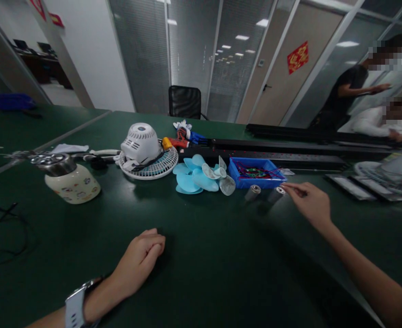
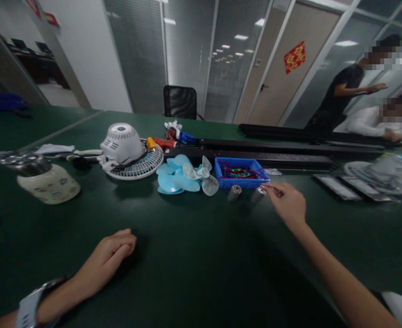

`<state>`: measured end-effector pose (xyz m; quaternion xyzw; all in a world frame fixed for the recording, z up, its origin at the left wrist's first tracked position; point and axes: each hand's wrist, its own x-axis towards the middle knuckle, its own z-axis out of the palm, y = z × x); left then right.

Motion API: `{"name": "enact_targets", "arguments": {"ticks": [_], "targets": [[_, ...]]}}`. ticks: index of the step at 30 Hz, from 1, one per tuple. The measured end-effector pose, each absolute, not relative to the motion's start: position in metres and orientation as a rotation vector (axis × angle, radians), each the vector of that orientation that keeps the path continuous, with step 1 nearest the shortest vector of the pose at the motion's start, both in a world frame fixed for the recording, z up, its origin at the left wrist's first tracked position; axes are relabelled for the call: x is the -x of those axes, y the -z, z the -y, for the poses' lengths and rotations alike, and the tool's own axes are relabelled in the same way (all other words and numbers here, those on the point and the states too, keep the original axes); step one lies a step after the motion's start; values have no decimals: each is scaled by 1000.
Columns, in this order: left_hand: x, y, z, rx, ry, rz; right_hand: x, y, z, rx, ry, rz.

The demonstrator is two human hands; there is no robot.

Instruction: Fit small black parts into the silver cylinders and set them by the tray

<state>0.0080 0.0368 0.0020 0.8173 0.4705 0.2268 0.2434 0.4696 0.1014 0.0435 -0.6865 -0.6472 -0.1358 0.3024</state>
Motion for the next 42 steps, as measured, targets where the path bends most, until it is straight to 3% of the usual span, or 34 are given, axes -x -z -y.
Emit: {"name": "enact_targets", "arguments": {"ticks": [23, 29, 35, 42], "targets": [[-9, -4, -37, -2253, -613, -1279, -479, -24, -105, 1978, 208, 1595], [-8, -3, -36, -2269, -607, -1259, -442, -31, -84, 1829, 692, 1808], [-7, -2, -36, -2279, -601, -1265, -404, -21, -106, 1878, 118, 1989], [-7, -3, -33, -2273, -742, -1219, -383, -8, -105, 1684, -120, 1831]]}}
